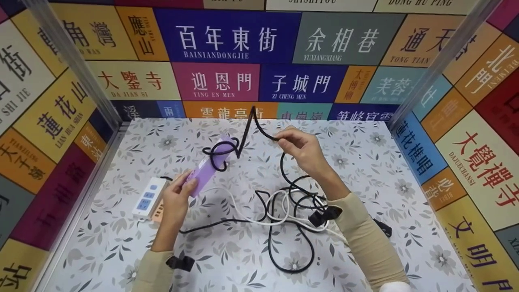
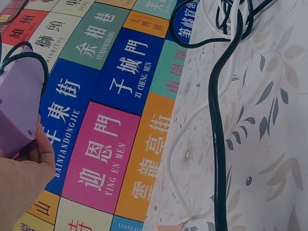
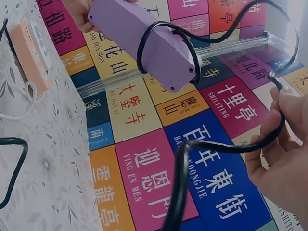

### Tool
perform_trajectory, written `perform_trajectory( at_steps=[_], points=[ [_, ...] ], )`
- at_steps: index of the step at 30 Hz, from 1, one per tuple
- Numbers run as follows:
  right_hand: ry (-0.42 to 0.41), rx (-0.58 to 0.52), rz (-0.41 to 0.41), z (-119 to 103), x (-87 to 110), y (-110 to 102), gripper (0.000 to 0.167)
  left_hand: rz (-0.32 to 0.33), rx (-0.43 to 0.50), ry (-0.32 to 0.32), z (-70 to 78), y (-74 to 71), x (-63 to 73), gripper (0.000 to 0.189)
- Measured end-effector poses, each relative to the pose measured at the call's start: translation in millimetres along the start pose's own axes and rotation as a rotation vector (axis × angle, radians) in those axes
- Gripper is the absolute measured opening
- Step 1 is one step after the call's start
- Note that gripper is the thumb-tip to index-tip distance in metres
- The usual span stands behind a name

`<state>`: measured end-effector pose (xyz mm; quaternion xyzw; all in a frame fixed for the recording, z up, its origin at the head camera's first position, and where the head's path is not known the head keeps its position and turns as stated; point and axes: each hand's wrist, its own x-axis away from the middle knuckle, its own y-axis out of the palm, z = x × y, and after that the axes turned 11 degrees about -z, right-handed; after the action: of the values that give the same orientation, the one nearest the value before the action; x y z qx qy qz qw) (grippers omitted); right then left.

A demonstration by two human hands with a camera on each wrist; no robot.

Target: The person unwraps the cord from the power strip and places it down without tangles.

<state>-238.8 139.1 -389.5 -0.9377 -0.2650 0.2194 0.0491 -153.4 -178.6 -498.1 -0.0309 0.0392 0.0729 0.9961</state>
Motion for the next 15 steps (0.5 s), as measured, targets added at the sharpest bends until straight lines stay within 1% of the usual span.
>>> perform_trajectory(
  at_steps=[4, 8, 13, 15],
  points=[
    [-0.030, -0.035, -0.099, 1, 9.7, -4, 0.020, 0.007, -0.001, -0.005, 0.1, -0.4, -1.0, 0.042],
    [-0.070, -0.035, -0.191, 5, 17.0, -9, 0.018, 0.010, 0.010, -0.030, 0.7, -1.4, -1.4, 0.044],
    [-0.113, -0.038, -0.277, 13, 26.5, -20, 0.014, 0.011, 0.019, -0.038, 1.2, -3.9, -1.8, 0.046],
    [-0.123, -0.044, -0.308, 17, 30.6, -25, 0.016, 0.019, 0.027, -0.039, 1.8, -5.1, -1.8, 0.046]
  ],
)
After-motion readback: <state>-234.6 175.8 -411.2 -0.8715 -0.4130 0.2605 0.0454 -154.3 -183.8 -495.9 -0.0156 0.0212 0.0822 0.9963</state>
